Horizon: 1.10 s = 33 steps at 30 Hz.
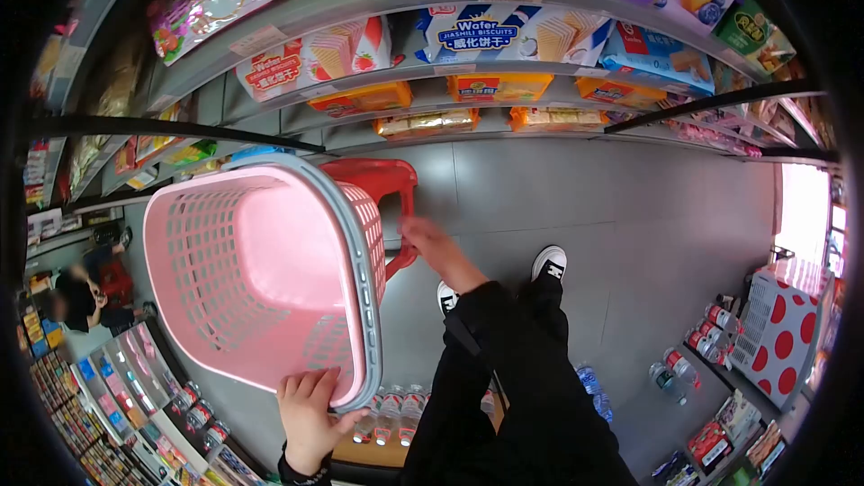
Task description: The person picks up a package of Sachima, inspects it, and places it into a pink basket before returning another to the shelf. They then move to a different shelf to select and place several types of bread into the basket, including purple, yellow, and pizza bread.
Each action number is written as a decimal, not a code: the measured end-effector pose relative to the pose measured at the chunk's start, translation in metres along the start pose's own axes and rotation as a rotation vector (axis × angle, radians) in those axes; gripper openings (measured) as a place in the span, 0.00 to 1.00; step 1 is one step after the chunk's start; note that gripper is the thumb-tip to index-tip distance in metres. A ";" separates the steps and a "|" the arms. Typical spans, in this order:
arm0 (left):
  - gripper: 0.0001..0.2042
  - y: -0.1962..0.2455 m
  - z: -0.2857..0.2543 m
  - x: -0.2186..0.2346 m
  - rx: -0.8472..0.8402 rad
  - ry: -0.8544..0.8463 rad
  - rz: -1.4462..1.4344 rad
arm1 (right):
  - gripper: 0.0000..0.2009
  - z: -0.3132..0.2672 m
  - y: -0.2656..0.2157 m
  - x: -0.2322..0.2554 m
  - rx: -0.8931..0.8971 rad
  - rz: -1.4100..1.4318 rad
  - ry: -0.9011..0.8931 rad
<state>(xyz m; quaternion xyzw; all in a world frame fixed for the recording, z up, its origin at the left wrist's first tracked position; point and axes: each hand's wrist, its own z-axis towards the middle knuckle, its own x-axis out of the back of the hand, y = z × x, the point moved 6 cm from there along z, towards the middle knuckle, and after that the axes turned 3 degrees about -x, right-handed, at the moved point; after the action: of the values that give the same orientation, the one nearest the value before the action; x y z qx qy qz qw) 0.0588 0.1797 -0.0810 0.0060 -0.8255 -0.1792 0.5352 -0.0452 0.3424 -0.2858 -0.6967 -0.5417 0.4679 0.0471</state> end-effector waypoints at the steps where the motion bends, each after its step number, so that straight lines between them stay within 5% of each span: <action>1: 0.30 0.001 0.001 0.001 -0.016 -0.002 -0.002 | 0.24 0.012 0.028 0.020 -0.102 -0.158 0.154; 4: 0.24 0.009 0.004 0.017 -0.047 -0.022 -0.061 | 0.20 0.084 0.143 0.058 -0.032 -0.298 0.093; 6: 0.25 -0.011 -0.010 0.011 -0.041 -0.054 -0.079 | 0.20 0.097 0.163 0.052 -0.019 -0.299 0.051; 9: 0.26 -0.034 -0.018 0.006 -0.052 -0.088 -0.077 | 0.20 0.103 0.151 0.023 0.008 -0.488 0.026; 16: 0.21 -0.025 -0.011 0.003 -0.107 -0.109 -0.066 | 0.20 0.082 0.116 -0.001 -0.202 0.329 0.034; 27: 0.19 0.069 0.004 0.001 -0.337 0.003 -0.128 | 0.19 0.018 0.067 0.091 -0.194 0.333 0.036; 33: 0.17 0.161 0.024 -0.023 -0.469 0.064 -0.251 | 0.18 -0.043 0.031 0.172 -0.155 0.239 0.134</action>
<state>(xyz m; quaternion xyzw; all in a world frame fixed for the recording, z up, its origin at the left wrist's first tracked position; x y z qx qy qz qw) 0.0764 0.3418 -0.0620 -0.0101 -0.7367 -0.4305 0.5214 0.0030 0.4867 -0.3829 -0.7876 -0.4849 0.3793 -0.0267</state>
